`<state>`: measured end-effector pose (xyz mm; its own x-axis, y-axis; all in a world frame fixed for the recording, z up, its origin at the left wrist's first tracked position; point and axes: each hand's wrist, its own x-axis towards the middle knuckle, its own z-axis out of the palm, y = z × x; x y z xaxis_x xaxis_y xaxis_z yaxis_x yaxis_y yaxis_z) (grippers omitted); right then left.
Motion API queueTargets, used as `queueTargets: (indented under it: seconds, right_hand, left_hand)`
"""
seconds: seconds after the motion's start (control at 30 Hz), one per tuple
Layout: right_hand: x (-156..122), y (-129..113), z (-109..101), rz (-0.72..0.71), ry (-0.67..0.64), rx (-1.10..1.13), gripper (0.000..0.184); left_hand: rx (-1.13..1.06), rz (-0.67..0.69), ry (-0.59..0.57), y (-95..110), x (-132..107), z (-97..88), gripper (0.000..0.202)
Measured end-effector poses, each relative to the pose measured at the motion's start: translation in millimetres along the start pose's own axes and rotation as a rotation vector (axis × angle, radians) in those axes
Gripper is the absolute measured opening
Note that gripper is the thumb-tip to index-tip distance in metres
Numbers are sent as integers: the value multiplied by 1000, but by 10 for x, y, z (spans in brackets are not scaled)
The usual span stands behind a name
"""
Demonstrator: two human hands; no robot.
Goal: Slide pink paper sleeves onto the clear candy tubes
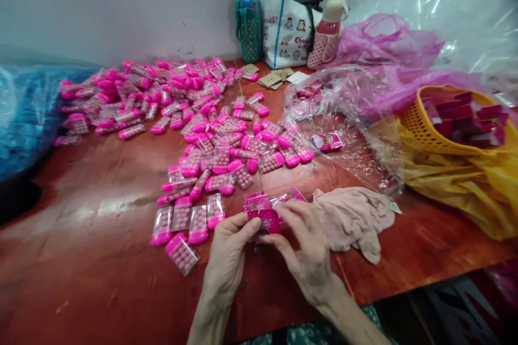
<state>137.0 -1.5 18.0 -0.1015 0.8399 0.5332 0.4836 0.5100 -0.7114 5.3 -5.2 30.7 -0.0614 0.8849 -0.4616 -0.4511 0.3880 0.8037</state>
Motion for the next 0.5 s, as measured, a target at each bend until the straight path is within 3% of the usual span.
queueTargets:
  seconds: [0.07,0.17,0.2,0.27,0.5]
  right_hand:
    - [-36,-34,77,271,-31,144,39]
    - [-84,-88,171,528,-131,360,7]
    - [-97,-97,192,561,-136,386,14]
    - [-113,-97,214,528,-111,347,25]
    - [-129,-72,208,239,-130,101,29]
  left_hand:
    - [-67,31,89,-30,0,24,9]
    - [-122,86,156,-78,-10,52,10]
    - [-136,98,166,-95,-13,56,10]
    - [-160,108,177,-128,-17,56,10]
    - [-270,58,216,-209,11,30,13]
